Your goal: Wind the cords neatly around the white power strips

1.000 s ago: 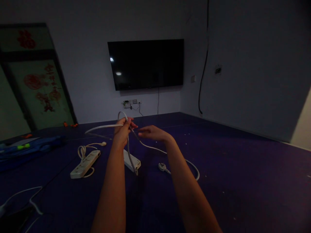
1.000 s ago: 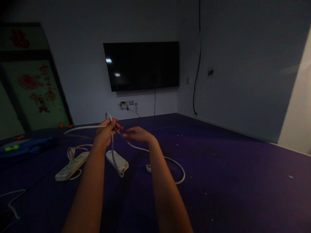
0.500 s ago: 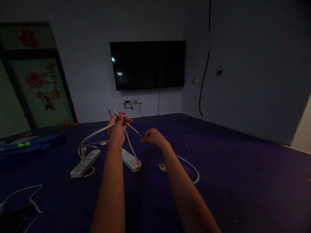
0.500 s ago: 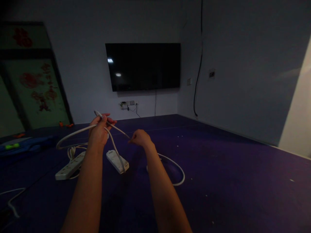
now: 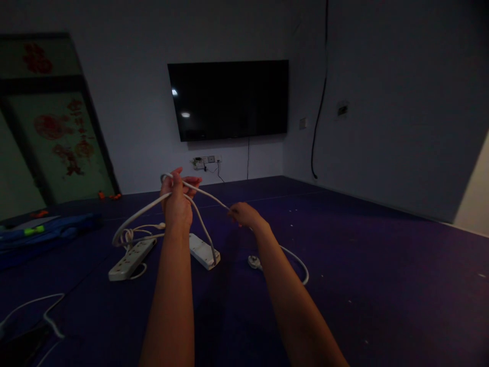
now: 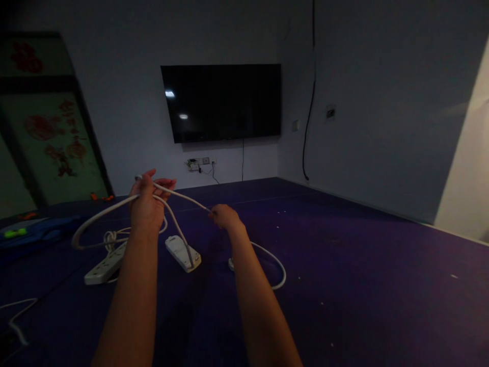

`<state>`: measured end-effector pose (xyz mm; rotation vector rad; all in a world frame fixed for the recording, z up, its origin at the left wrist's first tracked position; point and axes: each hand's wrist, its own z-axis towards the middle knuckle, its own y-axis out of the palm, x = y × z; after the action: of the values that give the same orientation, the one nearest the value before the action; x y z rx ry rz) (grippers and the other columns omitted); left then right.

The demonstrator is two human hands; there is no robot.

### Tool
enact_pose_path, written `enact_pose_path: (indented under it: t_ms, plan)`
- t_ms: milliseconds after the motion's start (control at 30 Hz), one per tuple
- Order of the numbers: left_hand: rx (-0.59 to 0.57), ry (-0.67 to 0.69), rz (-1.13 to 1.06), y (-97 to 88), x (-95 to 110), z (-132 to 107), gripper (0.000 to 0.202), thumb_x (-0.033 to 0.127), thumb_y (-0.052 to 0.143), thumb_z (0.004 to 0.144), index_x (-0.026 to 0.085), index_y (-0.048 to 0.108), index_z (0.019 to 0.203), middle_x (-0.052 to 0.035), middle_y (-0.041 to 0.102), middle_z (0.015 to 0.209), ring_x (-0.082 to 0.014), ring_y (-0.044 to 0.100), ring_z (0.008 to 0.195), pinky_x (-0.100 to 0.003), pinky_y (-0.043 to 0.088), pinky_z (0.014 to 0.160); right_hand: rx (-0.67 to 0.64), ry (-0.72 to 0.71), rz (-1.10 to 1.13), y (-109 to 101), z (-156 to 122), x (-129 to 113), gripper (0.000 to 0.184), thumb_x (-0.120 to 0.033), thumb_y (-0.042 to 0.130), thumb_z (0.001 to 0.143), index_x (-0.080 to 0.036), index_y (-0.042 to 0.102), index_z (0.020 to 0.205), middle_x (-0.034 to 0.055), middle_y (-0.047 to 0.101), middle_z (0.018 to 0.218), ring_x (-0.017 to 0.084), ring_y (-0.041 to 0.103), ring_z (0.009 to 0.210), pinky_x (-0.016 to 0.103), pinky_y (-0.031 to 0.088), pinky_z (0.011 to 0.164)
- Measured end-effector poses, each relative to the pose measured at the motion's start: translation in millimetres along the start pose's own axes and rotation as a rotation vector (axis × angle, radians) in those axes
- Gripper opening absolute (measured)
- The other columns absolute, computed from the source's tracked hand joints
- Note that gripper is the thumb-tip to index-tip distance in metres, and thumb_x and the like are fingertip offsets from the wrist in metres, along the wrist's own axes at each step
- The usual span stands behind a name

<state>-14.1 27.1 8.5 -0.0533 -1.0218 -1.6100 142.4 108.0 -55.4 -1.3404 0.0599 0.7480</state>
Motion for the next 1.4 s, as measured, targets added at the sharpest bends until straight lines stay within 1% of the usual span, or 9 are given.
enact_pose_path:
  t_ms: [167,367,500,600,833,1000,1133,1300,1400]
  plan:
    - [0.004,-0.149,0.011,-1.6,-2,-2,0.035,0.041,0.068,0.077,0.02,0.051,0.101,-0.0057,0.07,0.082,-0.0198,0.068,0.087,-0.039,0.046,0.09,0.286,0.018,0.058,-30,-9,-2,0.029,-0.033,0.045,0.091,-0.018,0.066,0.078,0.005,0.071,0.08,0.015,0.063,0.077,0.022,0.037,0.061]
    - [-0.139,-0.442,0.189,9.4,-22,-14,0.044,0.025,0.074,0.073,0.017,0.054,0.111,-0.0083,0.07,0.096,-0.0182,0.067,0.093,-0.035,0.043,0.094,0.734,-0.07,0.495,-51,-26,-20,0.029,-0.034,0.049,0.086,-0.015,0.065,0.07,0.0009,0.061,0.053,0.011,0.05,0.048,0.022,0.031,0.05]
    - [-0.307,-0.523,0.328,21.6,-42,-30,0.062,0.03,0.079,0.065,0.017,0.052,0.12,-0.0109,0.069,0.103,-0.0222,0.065,0.097,-0.035,0.044,0.088,0.741,-0.119,0.872,-56,-31,-34,0.028,-0.039,0.053,0.083,-0.014,0.064,0.08,-0.0028,0.056,0.051,0.006,0.037,0.038,0.02,0.026,0.042]
    - [-0.529,-0.555,0.399,26.2,-49,-39,0.054,0.041,0.076,0.067,0.017,0.059,0.113,-0.013,0.07,0.101,-0.0261,0.065,0.098,-0.032,0.045,0.078,0.668,-0.128,1.089,-58,-32,-42,0.025,-0.037,0.049,0.087,-0.014,0.061,0.086,-0.0031,0.056,0.055,0.005,0.034,0.036,0.019,0.026,0.039]
    - [-0.797,-0.583,0.398,21.4,-50,-43,0.029,0.043,0.074,0.066,0.018,0.066,0.077,-0.0088,0.07,0.067,-0.0191,0.066,0.061,-0.024,0.042,0.054,0.587,-0.227,1.157,-61,-30,-47,0.027,-0.033,0.038,0.094,-0.019,0.055,0.11,0.0071,0.067,0.095,0.007,0.055,0.059,0.017,0.044,0.053]
    - [-0.494,-0.561,0.378,23.9,-43,-37,0.022,0.038,0.061,0.079,0.017,0.06,0.073,-0.004,0.064,0.051,-0.0178,0.063,0.05,-0.025,0.045,0.051,0.481,-0.296,1.025,-60,-28,-41,0.042,-0.026,0.05,0.09,-0.022,0.046,0.132,0.0098,0.06,0.122,0.011,0.064,0.083,0.022,0.051,0.068]
    - [-0.188,-0.486,0.305,16.3,-26,-21,0.018,0.031,0.051,0.086,0.017,0.054,0.075,-0.0003,0.061,0.051,-0.018,0.064,0.051,-0.03,0.05,0.057,0.339,-0.232,0.882,-54,-26,-34,0.057,-0.023,0.066,0.079,-0.017,0.049,0.133,0.0133,0.06,0.122,0.015,0.064,0.092,0.028,0.052,0.078]
    - [0.083,-0.357,0.193,-13.0,-7,0,0.016,0.032,0.051,0.087,0.019,0.049,0.077,0.0009,0.061,0.057,-0.0176,0.065,0.055,-0.034,0.052,0.064,-0.123,-0.255,0.645,-45,-30,-24,0.07,-0.021,0.078,0.066,-0.014,0.052,0.131,0.0125,0.066,0.113,0.015,0.065,0.091,0.028,0.051,0.082]
    - [0.133,-0.357,0.134,-24.0,-6,5,0.017,0.032,0.049,0.089,0.02,0.048,0.077,0.0007,0.061,0.059,-0.0179,0.066,0.059,-0.036,0.052,0.069,-0.416,-0.293,0.538,-38,-30,-26,0.047,-0.024,0.075,0.071,-0.015,0.064,0.115,0.0056,0.072,0.093,0.012,0.065,0.076,0.021,0.05,0.065]
